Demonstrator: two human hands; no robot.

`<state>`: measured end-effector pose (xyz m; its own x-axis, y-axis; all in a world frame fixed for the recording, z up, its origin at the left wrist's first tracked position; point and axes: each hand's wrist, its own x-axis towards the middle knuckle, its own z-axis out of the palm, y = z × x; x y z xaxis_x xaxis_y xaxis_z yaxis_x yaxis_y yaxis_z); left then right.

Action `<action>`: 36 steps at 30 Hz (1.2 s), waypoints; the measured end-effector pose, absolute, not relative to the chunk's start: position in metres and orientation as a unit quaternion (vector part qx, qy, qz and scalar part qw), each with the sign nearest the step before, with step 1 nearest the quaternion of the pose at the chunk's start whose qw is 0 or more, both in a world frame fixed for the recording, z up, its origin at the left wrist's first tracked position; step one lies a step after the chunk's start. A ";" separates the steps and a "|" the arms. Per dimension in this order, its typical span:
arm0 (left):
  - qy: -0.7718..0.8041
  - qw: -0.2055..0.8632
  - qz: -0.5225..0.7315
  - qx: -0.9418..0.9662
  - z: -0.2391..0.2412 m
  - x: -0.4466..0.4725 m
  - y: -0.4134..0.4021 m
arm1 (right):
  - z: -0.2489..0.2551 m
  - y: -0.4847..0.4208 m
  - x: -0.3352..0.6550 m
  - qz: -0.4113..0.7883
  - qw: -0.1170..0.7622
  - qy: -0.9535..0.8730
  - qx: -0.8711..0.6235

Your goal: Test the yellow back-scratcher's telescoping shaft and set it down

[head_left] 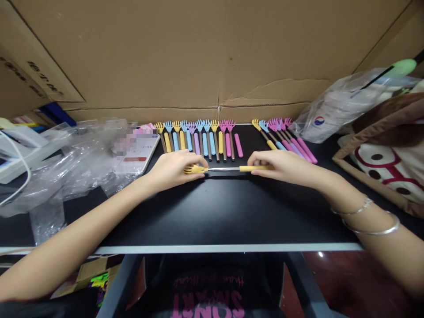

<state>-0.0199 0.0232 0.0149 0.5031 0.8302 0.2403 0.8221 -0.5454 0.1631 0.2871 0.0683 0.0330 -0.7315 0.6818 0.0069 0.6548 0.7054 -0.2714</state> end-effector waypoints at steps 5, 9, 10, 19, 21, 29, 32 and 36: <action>0.450 0.000 0.135 0.883 0.013 -0.022 0.026 | 0.030 0.068 0.286 0.088 0.053 -0.936 -0.337; 0.458 0.016 0.119 0.881 0.012 -0.022 0.026 | 0.029 0.068 0.284 0.096 0.043 -0.931 -0.350; 0.457 0.022 0.117 0.882 0.012 -0.023 0.026 | 0.028 0.068 0.283 0.098 0.041 -0.929 -0.354; 0.433 0.042 0.082 0.897 0.017 -0.031 0.029 | 0.031 0.064 0.279 0.112 0.031 -0.920 -0.375; 0.435 0.036 0.076 0.896 0.018 -0.031 0.027 | 0.031 0.063 0.279 0.112 0.029 -0.918 -0.379; 0.446 0.035 0.044 0.893 0.022 -0.027 0.023 | 0.034 0.061 0.278 0.104 0.014 -0.915 -0.390; 0.447 0.037 0.041 0.893 0.022 -0.027 0.023 | 0.033 0.061 0.278 0.101 0.011 -0.915 -0.389; 0.443 0.037 0.040 0.895 0.022 -0.028 0.024 | 0.031 0.063 0.279 0.098 0.014 -0.918 -0.384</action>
<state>-0.0282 0.0244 0.0218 0.6037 0.7963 0.0385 0.7903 -0.6041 0.1025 0.2790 0.0626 0.0312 -0.7041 0.7083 -0.0504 0.7029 0.6851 -0.1912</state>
